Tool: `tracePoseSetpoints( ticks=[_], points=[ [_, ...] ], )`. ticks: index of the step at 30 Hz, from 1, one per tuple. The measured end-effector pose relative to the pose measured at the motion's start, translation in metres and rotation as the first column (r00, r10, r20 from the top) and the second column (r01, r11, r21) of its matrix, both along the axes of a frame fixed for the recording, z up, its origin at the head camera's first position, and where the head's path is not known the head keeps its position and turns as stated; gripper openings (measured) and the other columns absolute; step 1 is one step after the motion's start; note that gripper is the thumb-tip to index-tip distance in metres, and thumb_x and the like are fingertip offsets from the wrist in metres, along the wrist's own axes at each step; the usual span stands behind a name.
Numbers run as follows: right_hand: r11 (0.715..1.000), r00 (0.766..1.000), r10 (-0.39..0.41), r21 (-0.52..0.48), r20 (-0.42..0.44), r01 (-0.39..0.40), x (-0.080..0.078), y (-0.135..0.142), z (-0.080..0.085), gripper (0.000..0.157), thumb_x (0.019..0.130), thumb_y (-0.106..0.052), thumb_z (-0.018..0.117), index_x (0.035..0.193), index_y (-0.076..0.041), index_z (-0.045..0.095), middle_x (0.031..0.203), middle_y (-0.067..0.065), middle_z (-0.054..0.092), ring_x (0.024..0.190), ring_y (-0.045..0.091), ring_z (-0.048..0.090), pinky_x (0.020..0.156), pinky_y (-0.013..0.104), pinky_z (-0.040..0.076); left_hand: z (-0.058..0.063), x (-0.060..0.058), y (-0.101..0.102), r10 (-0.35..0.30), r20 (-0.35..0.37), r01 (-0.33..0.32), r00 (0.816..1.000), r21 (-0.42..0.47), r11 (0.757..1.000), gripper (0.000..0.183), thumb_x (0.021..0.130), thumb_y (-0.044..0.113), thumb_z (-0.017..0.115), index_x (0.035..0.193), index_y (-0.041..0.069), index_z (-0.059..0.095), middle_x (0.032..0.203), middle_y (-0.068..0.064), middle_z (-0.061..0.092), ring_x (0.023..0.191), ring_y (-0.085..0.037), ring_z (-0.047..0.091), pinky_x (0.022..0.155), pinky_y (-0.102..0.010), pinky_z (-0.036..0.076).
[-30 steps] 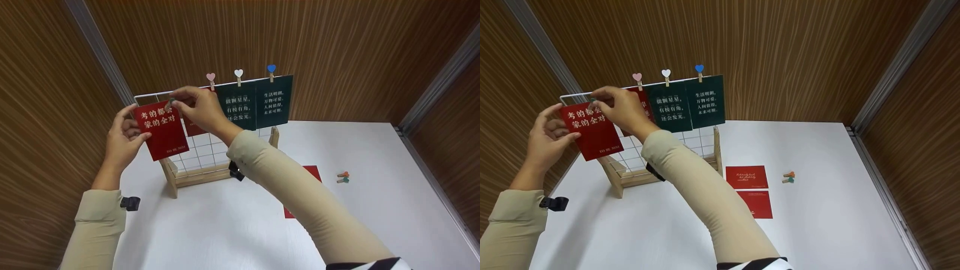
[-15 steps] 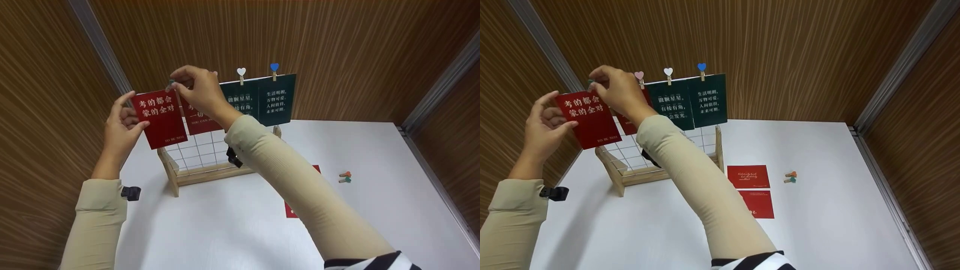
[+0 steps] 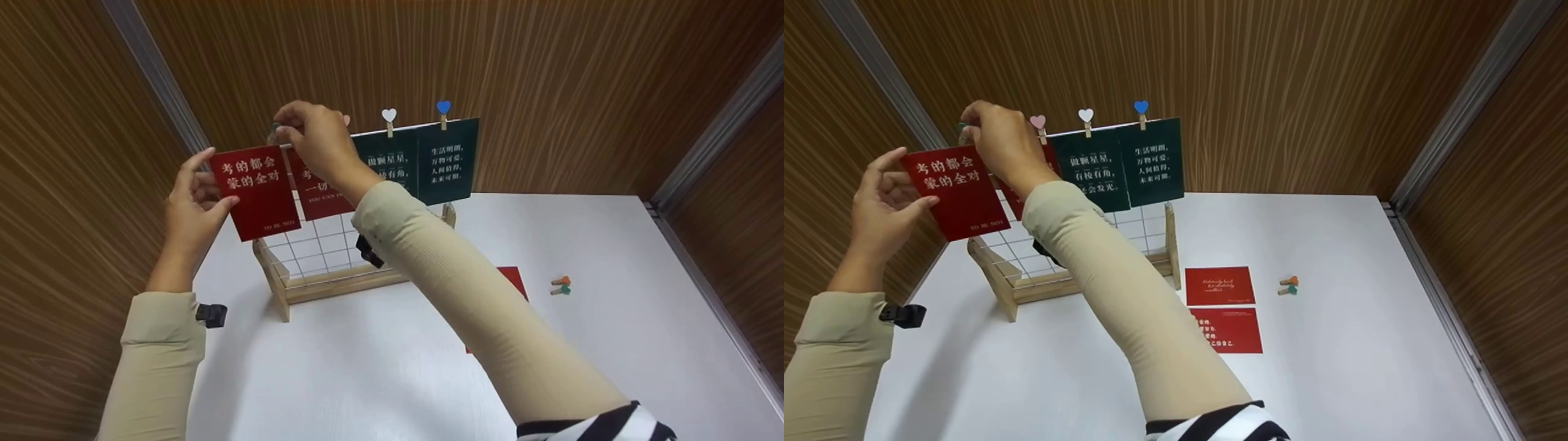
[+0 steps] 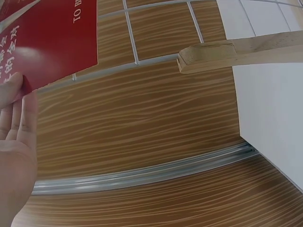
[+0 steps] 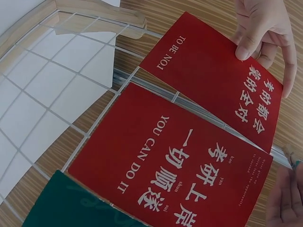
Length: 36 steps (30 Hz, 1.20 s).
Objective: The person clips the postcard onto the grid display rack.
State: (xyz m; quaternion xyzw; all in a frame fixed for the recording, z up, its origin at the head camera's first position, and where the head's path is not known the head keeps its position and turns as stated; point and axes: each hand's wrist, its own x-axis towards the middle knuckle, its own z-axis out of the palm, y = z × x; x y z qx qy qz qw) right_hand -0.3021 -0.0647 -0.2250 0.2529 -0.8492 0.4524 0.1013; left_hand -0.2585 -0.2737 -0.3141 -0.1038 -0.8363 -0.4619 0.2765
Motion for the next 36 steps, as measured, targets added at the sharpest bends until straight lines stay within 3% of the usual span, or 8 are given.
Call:
tracePoseSetpoints(
  ticks=[2,4,12,16,22,27,36],
  points=[
    [1.0,1.0,-0.015,0.017,0.001,0.015,-0.001,-0.001,0.0,0.02,0.084,-0.021,0.054,0.102,-0.016,0.059,0.09,-0.008,0.061,0.082,0.0,0.054,0.073,0.014,0.04,-0.001,-0.001,-0.001,0.005,-0.008,-0.005,1.0,-0.007,1.0,0.07,0.076,0.009,0.064,0.129,0.039,0.03,0.1,-0.002,0.051,0.088,-0.014,0.052,0.076,-0.025,0.045],
    [0.999,1.0,-0.027,0.038,-0.012,0.027,-0.002,-0.001,0.0,0.02,0.084,-0.021,0.054,0.101,-0.016,0.061,0.09,-0.008,0.061,0.082,0.0,0.054,0.072,0.014,0.04,-0.001,-0.002,0.0,0.011,-0.02,-0.012,1.0,-0.011,1.0,0.069,0.076,0.01,0.064,0.128,0.039,0.031,0.101,-0.001,0.051,0.089,-0.014,0.052,0.076,-0.025,0.045],
    [0.998,0.999,-0.016,0.062,-0.05,0.019,-0.001,0.0,-0.004,0.021,0.085,-0.023,0.052,0.101,-0.017,0.063,0.089,-0.009,0.062,0.084,0.0,0.055,0.078,0.014,0.039,-0.001,-0.006,0.001,0.084,-0.095,-0.089,0.992,-0.051,0.995,0.068,0.073,0.006,0.066,0.127,0.036,0.036,0.107,0.001,0.046,0.096,-0.012,0.049,0.073,-0.026,0.047],
    [0.996,0.995,-0.035,0.077,-0.09,0.042,-0.002,0.001,-0.006,0.02,0.085,-0.024,0.051,0.099,-0.018,0.064,0.088,-0.009,0.062,0.083,-0.001,0.055,0.079,0.015,0.038,-0.002,-0.007,0.004,0.066,-0.092,-0.071,0.994,-0.05,0.996,0.07,0.073,0.003,0.066,0.127,0.035,0.036,0.11,0.001,0.049,0.099,-0.011,0.049,0.072,-0.027,0.047],
    [0.994,0.994,-0.047,0.092,-0.103,0.057,-0.004,0.0,-0.007,0.019,0.085,-0.023,0.051,0.098,-0.019,0.065,0.087,-0.009,0.063,0.081,0.0,0.056,0.079,0.015,0.039,0.005,0.002,0.015,0.02,-0.075,-0.021,0.997,-0.018,1.0,0.067,0.074,-0.003,0.063,0.129,0.024,0.036,0.107,-0.006,0.052,0.097,-0.02,0.053,0.075,-0.034,0.047],
    [0.99,0.993,-0.057,0.119,-0.101,0.069,-0.004,-0.002,-0.006,0.019,0.084,-0.023,0.053,0.097,-0.018,0.066,0.086,-0.008,0.063,0.08,0.001,0.056,0.078,0.016,0.039,0.013,0.012,0.024,0.033,-0.071,-0.034,0.997,-0.014,0.999,0.065,0.074,-0.006,0.061,0.129,0.017,0.035,0.108,-0.01,0.052,0.096,-0.024,0.053,0.076,-0.037,0.046],
    [0.989,0.995,-0.054,0.135,-0.087,0.066,-0.004,-0.002,-0.007,0.02,0.085,-0.023,0.053,0.099,-0.018,0.065,0.092,-0.007,0.062,0.081,0.003,0.054,0.07,0.015,0.042,-0.004,-0.011,0.01,0.053,-0.078,-0.055,0.995,-0.023,0.998,0.067,0.075,0.002,0.064,0.127,0.033,0.035,0.106,-0.001,0.052,0.094,-0.015,0.054,0.074,-0.03,0.047]
  ],
)
